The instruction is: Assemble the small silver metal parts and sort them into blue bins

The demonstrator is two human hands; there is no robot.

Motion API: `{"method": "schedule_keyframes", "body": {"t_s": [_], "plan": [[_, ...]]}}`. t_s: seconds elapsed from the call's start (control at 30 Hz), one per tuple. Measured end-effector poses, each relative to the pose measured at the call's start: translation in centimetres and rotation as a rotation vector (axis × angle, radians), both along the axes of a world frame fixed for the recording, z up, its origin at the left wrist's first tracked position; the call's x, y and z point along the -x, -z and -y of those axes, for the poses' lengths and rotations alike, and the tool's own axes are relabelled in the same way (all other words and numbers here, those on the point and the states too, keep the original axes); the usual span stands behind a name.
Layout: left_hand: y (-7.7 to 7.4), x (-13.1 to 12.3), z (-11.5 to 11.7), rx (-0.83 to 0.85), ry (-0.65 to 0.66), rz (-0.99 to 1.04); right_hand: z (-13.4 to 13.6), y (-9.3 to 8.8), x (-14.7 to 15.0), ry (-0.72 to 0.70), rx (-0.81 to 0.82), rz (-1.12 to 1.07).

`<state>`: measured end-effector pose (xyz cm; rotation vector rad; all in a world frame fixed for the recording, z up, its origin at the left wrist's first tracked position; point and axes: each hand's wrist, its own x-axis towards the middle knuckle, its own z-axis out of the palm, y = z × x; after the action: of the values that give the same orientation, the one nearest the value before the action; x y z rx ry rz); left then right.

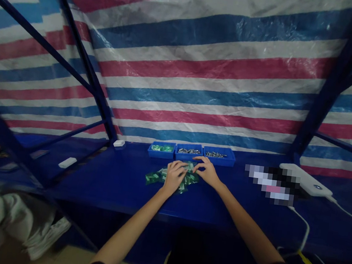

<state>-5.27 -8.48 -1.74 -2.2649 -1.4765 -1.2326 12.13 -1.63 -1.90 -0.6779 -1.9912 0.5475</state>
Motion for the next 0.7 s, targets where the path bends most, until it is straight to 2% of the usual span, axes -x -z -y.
{"method": "schedule_keyframes", "body": {"t_s": [0.17,0.27,0.43,0.5,0.6,0.7], "plan": [[-0.5,0.1,-0.2,0.093,-0.059,0.124,0.4,-0.3,0.5,-0.036,0.147,-0.112],[-1.9,1.4,-1.1,0.118,-0.083,0.152,0.7,-0.6,0.8,-0.015,0.217,-0.159],[-5.7,6.6,-4.9,0.091,-0.075,0.208,0.5,-0.7,0.8,0.000,0.244,-0.112],[-6.9,9.2,-6.5,0.138,-0.128,0.216,0.4,-0.7,0.6,0.011,0.232,-0.077],[-7.5,12.7,-8.1,0.196,-0.159,0.173,0.3,-1.0,0.5,0.019,0.213,-0.046],[-7.2,15.2,-8.7,0.220,-0.205,0.097,0.4,-1.3,0.5,0.009,0.213,-0.023]]}}
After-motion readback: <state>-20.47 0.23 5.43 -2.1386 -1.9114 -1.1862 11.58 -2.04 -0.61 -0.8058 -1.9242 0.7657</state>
